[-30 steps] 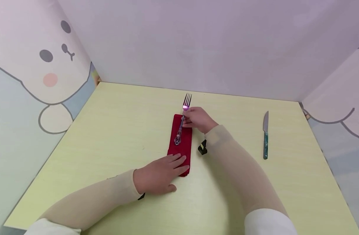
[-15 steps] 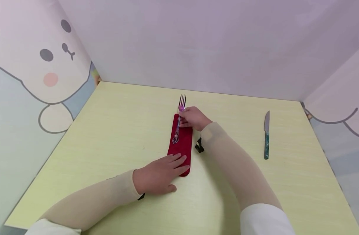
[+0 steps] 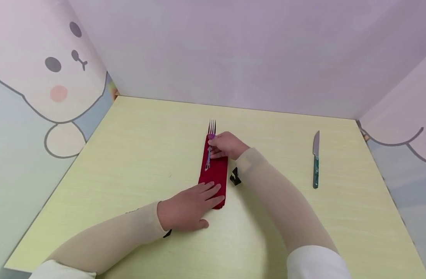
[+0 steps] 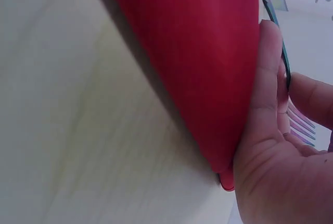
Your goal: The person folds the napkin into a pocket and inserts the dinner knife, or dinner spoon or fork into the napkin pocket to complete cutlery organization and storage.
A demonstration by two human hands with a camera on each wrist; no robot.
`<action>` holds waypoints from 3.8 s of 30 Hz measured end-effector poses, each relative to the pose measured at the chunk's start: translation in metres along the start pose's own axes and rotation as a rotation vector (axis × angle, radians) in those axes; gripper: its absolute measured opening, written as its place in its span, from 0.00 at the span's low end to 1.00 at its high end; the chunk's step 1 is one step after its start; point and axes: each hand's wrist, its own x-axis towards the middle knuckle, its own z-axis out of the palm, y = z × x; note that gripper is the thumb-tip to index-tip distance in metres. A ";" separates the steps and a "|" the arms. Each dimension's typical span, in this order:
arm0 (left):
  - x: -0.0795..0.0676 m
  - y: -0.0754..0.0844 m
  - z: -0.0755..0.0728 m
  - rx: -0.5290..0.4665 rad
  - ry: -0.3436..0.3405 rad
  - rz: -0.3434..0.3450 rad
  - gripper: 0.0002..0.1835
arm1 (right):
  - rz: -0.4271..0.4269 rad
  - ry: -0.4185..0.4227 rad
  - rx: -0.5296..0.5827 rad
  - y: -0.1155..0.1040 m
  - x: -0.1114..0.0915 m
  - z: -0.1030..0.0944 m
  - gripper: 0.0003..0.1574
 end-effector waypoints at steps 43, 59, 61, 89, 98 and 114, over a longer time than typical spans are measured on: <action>-0.009 -0.017 0.005 -0.119 0.226 -0.281 0.24 | 0.101 0.079 -0.040 0.008 -0.009 0.005 0.15; -0.008 -0.012 0.009 -0.052 0.247 -0.291 0.21 | 0.079 0.117 -0.488 0.005 -0.021 0.021 0.17; -0.008 -0.012 0.008 -0.047 0.241 -0.291 0.22 | 0.090 0.123 -0.506 0.006 -0.022 0.021 0.17; -0.009 -0.009 0.008 0.089 0.210 -0.255 0.27 | 0.085 0.131 -0.267 0.020 -0.034 0.031 0.18; -0.009 -0.008 0.006 0.105 0.200 -0.254 0.27 | 0.103 0.152 -0.133 0.018 -0.036 0.030 0.15; -0.006 -0.008 0.010 0.094 0.213 -0.250 0.26 | 0.119 0.096 -0.055 0.022 -0.037 0.026 0.14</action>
